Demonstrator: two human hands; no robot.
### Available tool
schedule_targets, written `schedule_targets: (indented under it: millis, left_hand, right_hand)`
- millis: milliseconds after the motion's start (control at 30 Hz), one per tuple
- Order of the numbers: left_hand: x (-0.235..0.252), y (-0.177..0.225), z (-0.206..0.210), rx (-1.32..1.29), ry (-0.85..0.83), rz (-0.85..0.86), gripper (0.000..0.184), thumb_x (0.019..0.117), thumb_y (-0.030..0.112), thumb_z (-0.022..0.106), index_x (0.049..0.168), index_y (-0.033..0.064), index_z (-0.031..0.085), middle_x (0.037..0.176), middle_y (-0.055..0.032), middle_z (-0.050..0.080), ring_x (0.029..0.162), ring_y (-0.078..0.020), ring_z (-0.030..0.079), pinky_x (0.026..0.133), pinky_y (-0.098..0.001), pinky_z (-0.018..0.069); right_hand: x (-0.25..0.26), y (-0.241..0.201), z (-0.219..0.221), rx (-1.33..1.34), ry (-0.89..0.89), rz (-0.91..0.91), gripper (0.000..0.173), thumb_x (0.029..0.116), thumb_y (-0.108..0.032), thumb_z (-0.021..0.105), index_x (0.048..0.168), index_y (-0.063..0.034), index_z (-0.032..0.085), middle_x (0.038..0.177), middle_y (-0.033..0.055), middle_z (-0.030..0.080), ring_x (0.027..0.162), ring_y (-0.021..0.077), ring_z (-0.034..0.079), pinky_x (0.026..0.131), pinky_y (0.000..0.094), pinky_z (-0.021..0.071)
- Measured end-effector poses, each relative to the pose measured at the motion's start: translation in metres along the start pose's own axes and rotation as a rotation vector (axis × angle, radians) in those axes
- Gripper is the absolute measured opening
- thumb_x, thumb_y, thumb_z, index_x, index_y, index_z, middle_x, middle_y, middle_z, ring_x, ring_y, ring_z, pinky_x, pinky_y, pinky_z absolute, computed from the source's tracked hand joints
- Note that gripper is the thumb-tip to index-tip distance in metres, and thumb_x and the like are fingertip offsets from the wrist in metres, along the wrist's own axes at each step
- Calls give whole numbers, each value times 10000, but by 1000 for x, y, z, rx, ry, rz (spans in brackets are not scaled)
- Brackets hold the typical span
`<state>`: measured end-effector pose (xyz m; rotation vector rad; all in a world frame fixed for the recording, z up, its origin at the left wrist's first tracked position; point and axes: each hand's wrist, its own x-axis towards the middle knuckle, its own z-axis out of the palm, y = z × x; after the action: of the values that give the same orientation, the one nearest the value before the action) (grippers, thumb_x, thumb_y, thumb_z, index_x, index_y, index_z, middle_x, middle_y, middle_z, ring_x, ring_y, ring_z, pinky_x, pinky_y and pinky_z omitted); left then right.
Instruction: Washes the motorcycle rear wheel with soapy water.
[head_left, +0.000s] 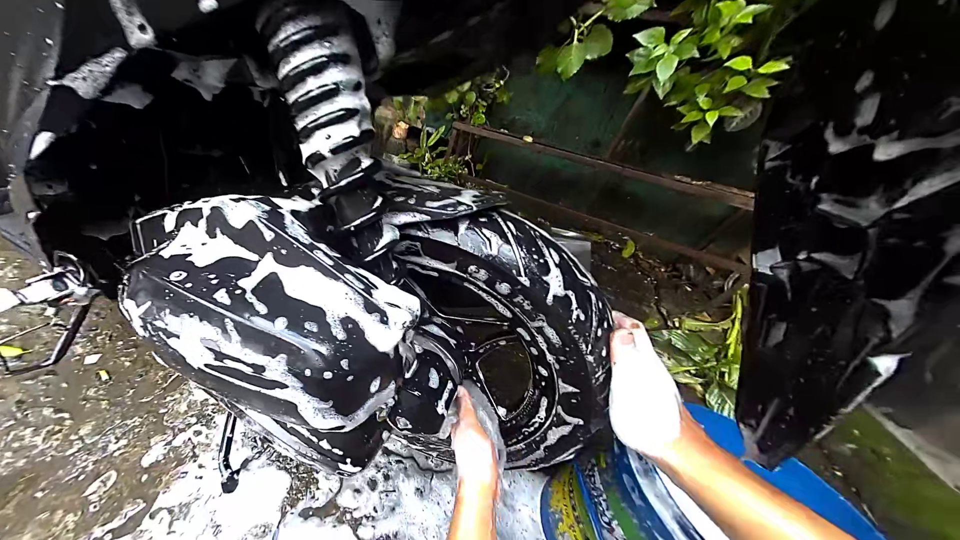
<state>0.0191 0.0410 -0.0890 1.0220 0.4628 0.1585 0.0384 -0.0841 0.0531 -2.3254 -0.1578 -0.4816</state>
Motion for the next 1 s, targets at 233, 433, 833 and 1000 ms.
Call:
schedule_targets:
  millis: [233, 433, 833, 1000]
  left_hand:
    - [-66, 12, 6, 422, 87, -238, 637, 1085, 493, 432, 1114, -88, 692, 1157, -299, 675, 1198, -408, 616, 1029, -596, 459]
    - [-29, 13, 2, 599, -5, 256, 680, 1027, 491, 517, 1462, -32, 495, 1467, -261, 515, 1383, -341, 500, 1180, -493, 386]
    - [-46, 24, 21, 626, -6, -14, 685, 1116, 483, 273, 1141, -51, 703, 1113, -255, 713, 1149, -365, 665, 1006, -562, 495]
    - [-48, -10, 28, 770, -124, 45, 672, 1102, 479, 318, 1531, -26, 428, 1620, -240, 360, 1537, -317, 308, 1281, -443, 216]
  right_hand:
    - [0, -1, 3, 18, 25, -16, 591, 1093, -432, 202, 1524, -88, 414, 1526, 139, 475, 1423, 198, 451, 1180, 447, 364]
    - [-3, 3, 4, 5, 26, -42, 596, 1099, -434, 175, 1531, -82, 387, 1501, 140, 496, 1391, 163, 483, 1161, 411, 394]
    - [-1, 10, 4, 0, 35, -49, 663, 1085, -472, 172, 1548, -36, 359, 1542, 173, 454, 1438, 186, 439, 1198, 401, 352]
    - [-8, 12, 5, 22, 20, -59, 647, 1091, -453, 165, 1553, -35, 338, 1553, 168, 437, 1444, 165, 422, 1204, 370, 334]
